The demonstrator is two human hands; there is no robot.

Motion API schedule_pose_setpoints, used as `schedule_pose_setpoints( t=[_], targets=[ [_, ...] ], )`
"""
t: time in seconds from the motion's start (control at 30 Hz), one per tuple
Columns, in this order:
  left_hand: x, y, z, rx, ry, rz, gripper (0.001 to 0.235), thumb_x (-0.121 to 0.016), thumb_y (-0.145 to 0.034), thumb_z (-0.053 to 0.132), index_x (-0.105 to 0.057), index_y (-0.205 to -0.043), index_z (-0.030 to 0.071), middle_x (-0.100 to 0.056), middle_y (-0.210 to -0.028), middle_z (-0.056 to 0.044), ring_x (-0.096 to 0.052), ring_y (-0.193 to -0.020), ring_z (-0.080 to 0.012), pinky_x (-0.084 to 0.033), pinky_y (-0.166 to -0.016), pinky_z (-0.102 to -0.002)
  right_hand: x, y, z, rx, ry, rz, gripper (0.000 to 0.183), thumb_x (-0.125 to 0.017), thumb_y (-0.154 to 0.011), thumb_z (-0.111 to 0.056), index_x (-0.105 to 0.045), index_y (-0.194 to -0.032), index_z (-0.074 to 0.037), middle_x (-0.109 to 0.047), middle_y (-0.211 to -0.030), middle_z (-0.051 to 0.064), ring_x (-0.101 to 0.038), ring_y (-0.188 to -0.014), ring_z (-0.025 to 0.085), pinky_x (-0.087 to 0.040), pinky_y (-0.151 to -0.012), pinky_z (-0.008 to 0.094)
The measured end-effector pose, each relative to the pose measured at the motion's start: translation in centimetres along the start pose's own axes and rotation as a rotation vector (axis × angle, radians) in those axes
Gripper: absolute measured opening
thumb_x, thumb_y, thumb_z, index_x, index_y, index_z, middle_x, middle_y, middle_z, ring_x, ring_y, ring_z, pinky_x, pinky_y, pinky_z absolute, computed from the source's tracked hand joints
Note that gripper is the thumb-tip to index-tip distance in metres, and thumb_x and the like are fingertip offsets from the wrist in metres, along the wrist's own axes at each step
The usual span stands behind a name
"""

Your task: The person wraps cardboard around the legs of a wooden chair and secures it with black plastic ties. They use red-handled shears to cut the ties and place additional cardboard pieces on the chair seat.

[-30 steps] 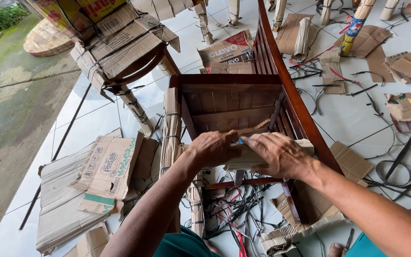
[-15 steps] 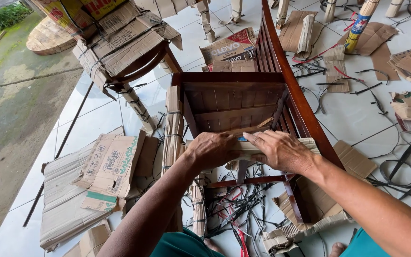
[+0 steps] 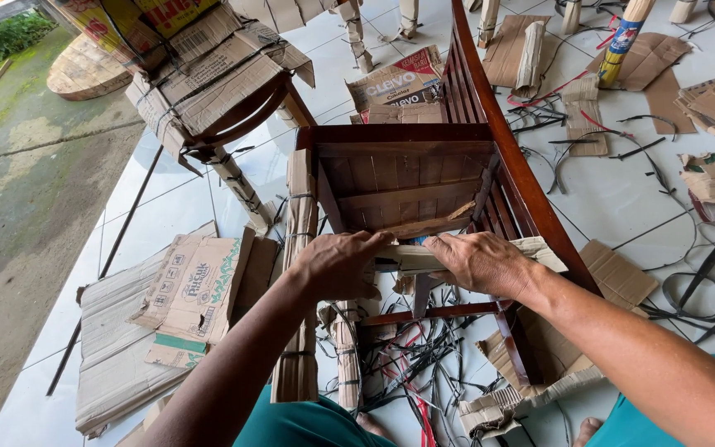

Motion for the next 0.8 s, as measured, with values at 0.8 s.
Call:
schedule_pose_setpoints(
  t=[0.8],
  targets=[
    [-3.6,-3.8,-3.6,0.262,0.08,-0.114,0.066,-0.081,-0.071,0.053,-0.07,-0.127,0.019,-0.077,-0.107,-0.01,-0.073,-0.107,-0.0313,-0.058,-0.09,-0.048,0.1,-0.7,1.3,-0.361,-0.31,-0.317,0.039,-0.075,-0.084,-0.035,-0.06,-0.118,-0.022,-0.08,-0.107,0.008,-0.075,-0.105,0.034,-0.057,-0.092,0.051]
  ],
)
Point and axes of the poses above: each hand's wrist, its own y-axis away from the middle knuckle, its own x-axis out of the back of the hand, z = x × y, the point moved 9 cm from there along -y, towards the middle knuckle
